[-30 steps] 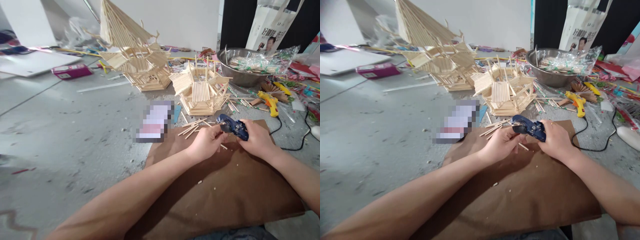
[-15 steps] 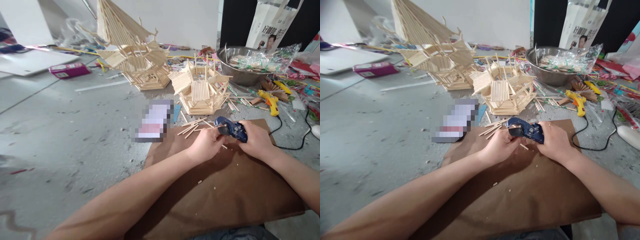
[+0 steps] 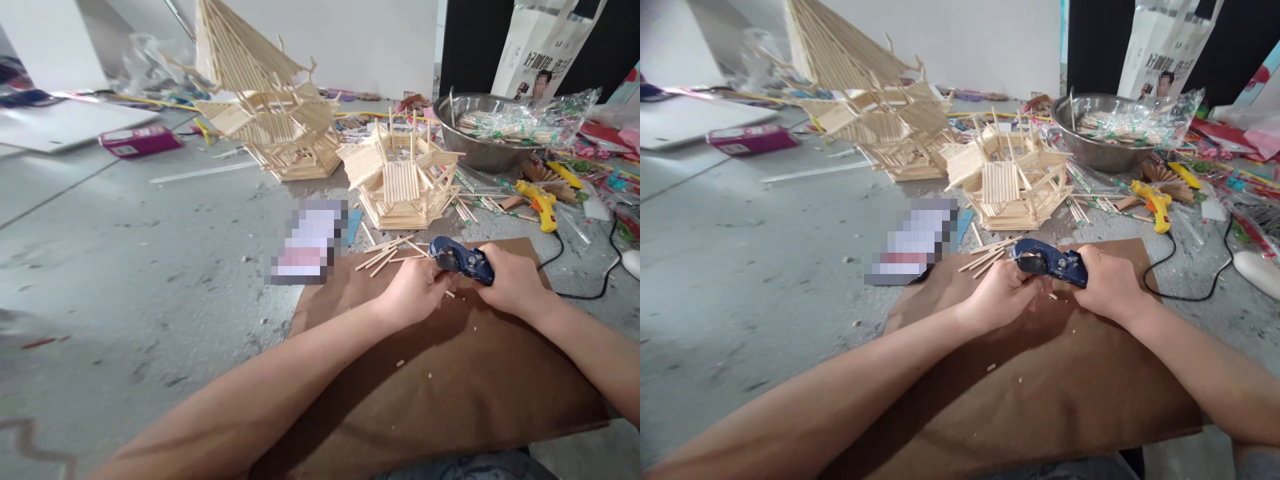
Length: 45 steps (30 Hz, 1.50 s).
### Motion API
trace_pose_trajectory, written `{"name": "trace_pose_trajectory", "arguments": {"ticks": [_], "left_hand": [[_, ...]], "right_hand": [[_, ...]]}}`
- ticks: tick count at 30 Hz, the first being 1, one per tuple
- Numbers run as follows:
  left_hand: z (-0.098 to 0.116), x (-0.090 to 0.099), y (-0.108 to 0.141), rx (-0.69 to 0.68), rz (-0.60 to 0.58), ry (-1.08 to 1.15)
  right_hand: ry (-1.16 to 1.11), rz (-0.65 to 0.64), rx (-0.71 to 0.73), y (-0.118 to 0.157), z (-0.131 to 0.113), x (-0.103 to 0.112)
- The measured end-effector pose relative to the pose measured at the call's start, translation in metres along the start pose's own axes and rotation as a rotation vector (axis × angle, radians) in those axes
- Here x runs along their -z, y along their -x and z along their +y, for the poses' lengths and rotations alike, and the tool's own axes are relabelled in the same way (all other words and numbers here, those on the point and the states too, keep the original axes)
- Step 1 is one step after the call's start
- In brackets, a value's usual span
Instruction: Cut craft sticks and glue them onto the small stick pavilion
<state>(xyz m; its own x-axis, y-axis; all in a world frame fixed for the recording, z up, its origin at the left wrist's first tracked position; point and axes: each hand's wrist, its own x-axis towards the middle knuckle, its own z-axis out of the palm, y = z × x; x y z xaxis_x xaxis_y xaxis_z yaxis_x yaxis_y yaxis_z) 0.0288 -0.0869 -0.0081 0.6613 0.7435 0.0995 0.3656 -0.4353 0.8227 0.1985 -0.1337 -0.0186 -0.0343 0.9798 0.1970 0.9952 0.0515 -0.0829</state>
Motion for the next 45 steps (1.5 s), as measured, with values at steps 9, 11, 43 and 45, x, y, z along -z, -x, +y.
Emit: {"name": "trace_pose_trajectory", "arguments": {"ticks": [9, 11, 43, 45], "left_hand": [[-0.002, -0.001, -0.001, 0.091, -0.036, 0.182], [-0.004, -0.001, -0.002, 0.086, -0.038, 0.241], [-0.010, -0.007, -0.001, 0.063, 0.019, 0.208], [-0.010, -0.007, -0.001, 0.065, 0.026, 0.207]], "right_hand": [[-0.004, -0.063, -0.046, -0.004, 0.000, -0.001], [-0.054, -0.034, -0.068, -0.005, 0.002, 0.001], [-0.012, 0.058, 0.057, -0.002, 0.002, -0.001], [-0.012, 0.051, 0.058, -0.002, 0.002, -0.001]]}}
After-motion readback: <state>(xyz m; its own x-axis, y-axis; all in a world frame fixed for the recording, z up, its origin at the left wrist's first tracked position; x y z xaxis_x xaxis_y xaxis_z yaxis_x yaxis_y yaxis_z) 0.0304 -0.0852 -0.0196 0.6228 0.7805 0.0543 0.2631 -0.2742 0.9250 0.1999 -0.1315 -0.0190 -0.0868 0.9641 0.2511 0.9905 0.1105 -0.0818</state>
